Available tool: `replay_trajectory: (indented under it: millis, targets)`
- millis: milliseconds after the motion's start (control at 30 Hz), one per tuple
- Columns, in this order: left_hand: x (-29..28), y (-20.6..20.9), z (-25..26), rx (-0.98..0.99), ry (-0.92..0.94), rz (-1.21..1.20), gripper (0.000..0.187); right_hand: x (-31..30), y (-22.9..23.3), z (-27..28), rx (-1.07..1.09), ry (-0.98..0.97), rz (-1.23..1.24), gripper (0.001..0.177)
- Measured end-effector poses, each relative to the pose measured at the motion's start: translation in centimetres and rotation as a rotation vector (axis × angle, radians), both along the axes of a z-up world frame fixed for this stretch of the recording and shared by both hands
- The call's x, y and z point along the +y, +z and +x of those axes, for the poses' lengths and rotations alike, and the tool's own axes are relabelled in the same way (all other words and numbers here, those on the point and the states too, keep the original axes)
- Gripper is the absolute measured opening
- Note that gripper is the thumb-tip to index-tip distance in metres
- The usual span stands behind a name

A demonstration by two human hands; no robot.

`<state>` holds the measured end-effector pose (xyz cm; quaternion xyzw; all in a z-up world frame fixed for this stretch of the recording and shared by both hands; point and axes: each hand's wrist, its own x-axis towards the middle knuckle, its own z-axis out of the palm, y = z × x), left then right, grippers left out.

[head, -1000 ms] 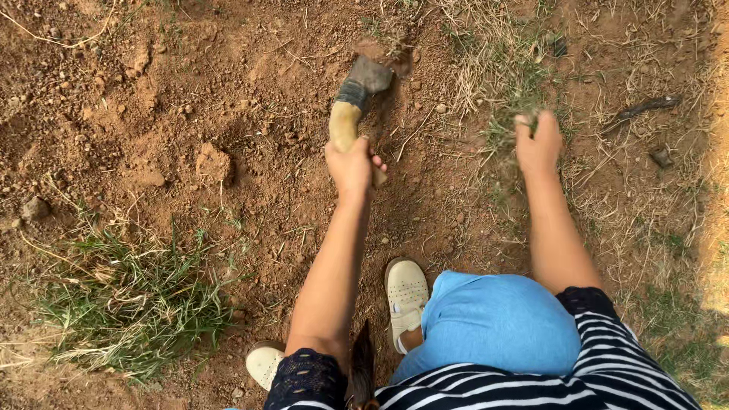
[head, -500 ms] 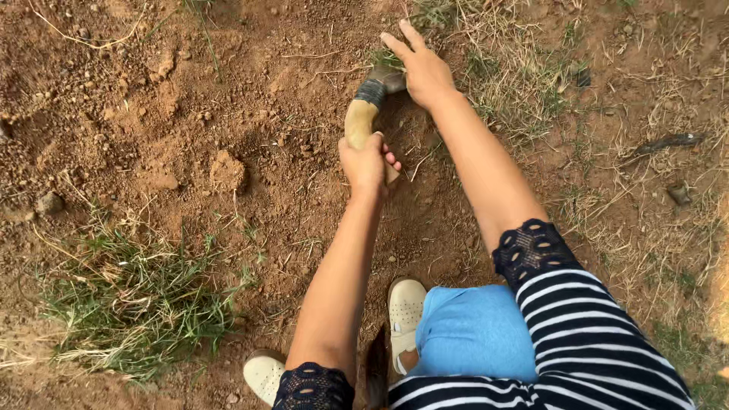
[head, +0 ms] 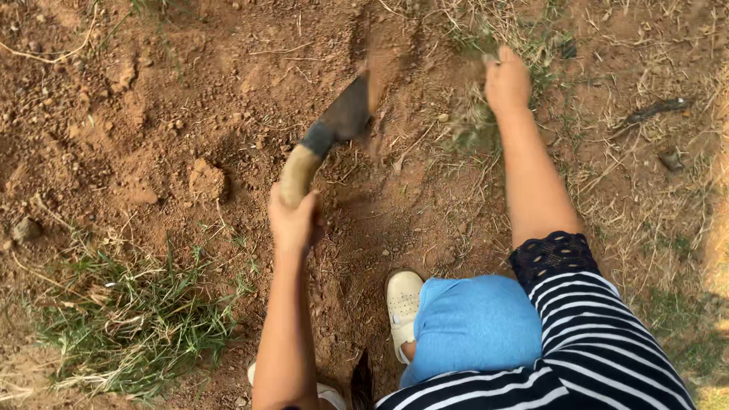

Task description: The person pulls grass and weeds from the soil by hand and using a hand tool, clearing a patch of dirt.

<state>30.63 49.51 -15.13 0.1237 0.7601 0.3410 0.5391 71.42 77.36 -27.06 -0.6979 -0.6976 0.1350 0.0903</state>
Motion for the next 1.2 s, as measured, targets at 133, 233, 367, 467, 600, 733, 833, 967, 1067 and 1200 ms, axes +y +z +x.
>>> replay_trajectory:
  millis: [133,233,367,467,600,733,833,967,1067,1200]
  targets:
    - [-1.3,5.2,-2.0,-0.293,0.075,0.110,0.050,-3.5,2.2,4.2,-0.075,-0.414,-0.247,0.059]
    - [1.1,3.9,1.2,-0.471,0.001,0.212,0.058,-4.0,3.6,2.3,-0.022,-0.381,-0.026,0.060]
    - [10.5,-0.8,12.3,-0.417,0.068,0.161,0.054,-4.0,4.7,-2.9,-0.213,-0.186,-0.285,0.076]
    - [12.0,-1.3,14.7,-0.402,0.060,0.204,0.052,-4.2,4.6,-3.4,-0.314,-0.221,-0.426,0.031]
    - [6.1,0.1,11.7,-0.405,0.015,0.112,0.053,-3.8,1.1,3.1,-0.050,-0.304,-0.209,0.029]
    - [2.7,0.1,10.5,-0.610,0.114,0.180,0.052,-3.6,-4.0,8.3,0.062,-0.059,0.277,0.037]
    - [10.6,-3.8,17.1,-0.474,0.144,0.070,0.060,-4.2,-2.8,6.5,0.190,-0.173,0.165,0.035]
    - [13.2,-9.3,18.7,0.424,-0.275,0.704,0.061,-4.1,2.1,2.9,0.265,-0.291,-0.008,0.035]
    - [11.5,-9.3,19.0,0.802,-0.234,0.927,0.056,-4.3,4.3,2.3,0.170,-0.237,0.081,0.039]
    - [5.3,-3.4,16.6,-0.400,0.108,0.133,0.061,-4.1,6.0,2.3,0.180,-0.338,-0.021,0.026]
